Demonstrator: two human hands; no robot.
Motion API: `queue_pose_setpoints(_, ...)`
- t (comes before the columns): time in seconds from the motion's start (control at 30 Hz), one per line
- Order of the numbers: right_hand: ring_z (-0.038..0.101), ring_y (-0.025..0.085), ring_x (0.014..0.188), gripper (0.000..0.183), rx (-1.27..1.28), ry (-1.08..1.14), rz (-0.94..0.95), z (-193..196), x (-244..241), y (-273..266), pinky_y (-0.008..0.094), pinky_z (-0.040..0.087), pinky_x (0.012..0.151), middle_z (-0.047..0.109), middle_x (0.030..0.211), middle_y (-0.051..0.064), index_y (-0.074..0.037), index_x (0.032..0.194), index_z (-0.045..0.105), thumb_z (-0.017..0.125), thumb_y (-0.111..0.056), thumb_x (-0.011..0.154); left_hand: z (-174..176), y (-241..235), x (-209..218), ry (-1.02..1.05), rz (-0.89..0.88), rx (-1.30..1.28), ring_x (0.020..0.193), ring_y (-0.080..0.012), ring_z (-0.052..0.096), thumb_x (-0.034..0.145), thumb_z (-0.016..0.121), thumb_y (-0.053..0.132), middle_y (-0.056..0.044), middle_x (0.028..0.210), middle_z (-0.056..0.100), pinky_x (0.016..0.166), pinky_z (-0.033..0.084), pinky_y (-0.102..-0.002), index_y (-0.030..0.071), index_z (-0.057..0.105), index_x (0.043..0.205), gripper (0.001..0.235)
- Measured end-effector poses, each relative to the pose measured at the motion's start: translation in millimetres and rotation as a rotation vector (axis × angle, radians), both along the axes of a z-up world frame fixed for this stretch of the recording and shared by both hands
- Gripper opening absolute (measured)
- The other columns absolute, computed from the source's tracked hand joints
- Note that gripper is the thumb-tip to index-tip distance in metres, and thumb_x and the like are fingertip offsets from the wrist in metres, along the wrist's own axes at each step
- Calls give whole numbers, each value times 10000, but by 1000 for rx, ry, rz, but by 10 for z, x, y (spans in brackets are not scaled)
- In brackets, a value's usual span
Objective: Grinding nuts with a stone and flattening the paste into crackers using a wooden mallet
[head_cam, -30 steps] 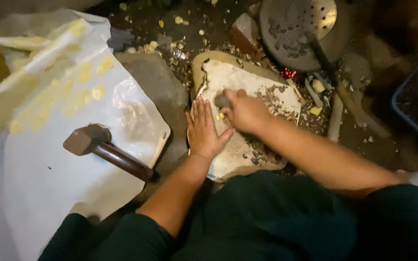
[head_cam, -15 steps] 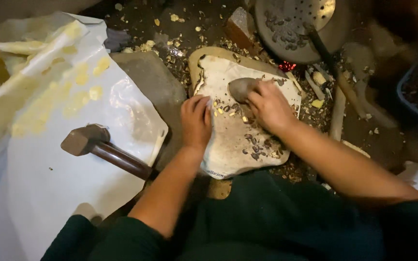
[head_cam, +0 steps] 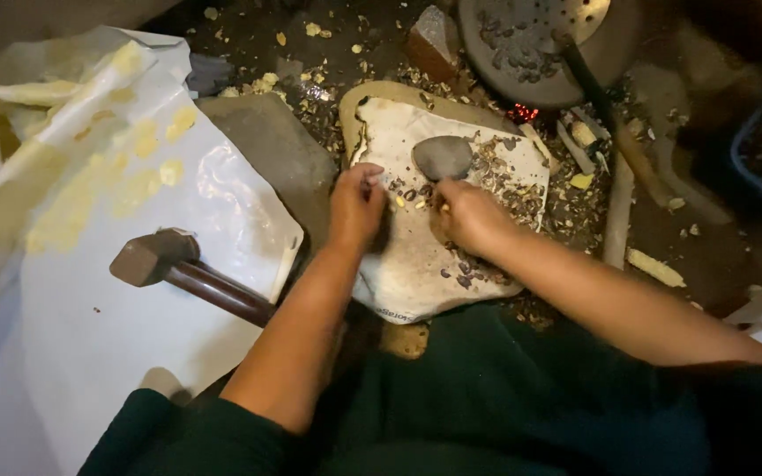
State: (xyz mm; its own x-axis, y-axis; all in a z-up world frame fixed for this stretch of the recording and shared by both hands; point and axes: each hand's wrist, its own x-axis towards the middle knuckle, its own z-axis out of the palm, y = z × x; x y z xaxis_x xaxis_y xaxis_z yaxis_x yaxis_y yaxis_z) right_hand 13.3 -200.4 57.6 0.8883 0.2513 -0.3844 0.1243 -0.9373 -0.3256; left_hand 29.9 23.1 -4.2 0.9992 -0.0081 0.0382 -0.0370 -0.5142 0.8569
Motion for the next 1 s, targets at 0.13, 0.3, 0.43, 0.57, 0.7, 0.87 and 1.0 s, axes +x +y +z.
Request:
queue_pose_setpoints(0.13,706,260,864,219,574,189,-261,225,47,-64,364,595,751,717,945,131,-50,1137,646,635,-90,921,-164,92,149,170,87,-276,917,-279,717,883,672,66,-122,997,755,869,555,-408,199,777,1117,289)
queue_pose_setpoints(0.3,681,102,758,171,1028,461,-547,166,142,-166,223,631,666,692,918,108,85,1115,652,617,-2,972,223,154,73,277,62,-297,881,-229,678,994,646,240,-122,905,752,843,550,-381,247,812,1098,196)
queue_pose_setpoints(0.43,645,71,672,144,1086,482,-608,81,113,-210,194,609,585,687,828,62,-4,1004,650,654,-148,1001,226,119,-10,238,-216,133,948,-352,732,867,780,220,-102,901,732,836,578,-441,248,789,962,99)
queue_pose_setpoints(0.57,481,31,529,239,1117,504,-596,195,38,-201,164,430,429,556,681,-10,-60,902,610,576,-232,1065,303,85,-60,135,-368,282,982,-381,722,843,798,138,-126,977,670,846,587,-456,176,748,988,157)
queue_pose_setpoints(0.7,521,88,498,230,1170,538,-658,113,135,-206,211,478,436,597,678,55,-85,928,593,583,-267,1069,165,117,9,222,-295,226,1028,-345,728,897,745,159,-106,981,697,896,585,-435,227,733,1022,142)
queue_pose_setpoints(0.87,734,304,1028,263,317,90,-142,-102,72,36,443,603,889,744,1115,11,-322,1143,730,705,-289,883,724,49,-19,525,28,-715,788,-178,650,937,616,126,-90,829,664,745,610,-304,-3,719,1115,242)
queue_pose_setpoints(1.0,761,270,776,201,4,-297,259,-397,97,128,404,644,677,696,1027,70,-194,1064,654,657,-329,916,23,-42,-9,184,-121,-148,918,-307,733,889,693,103,-110,866,755,829,577,-426,236,824,985,210)
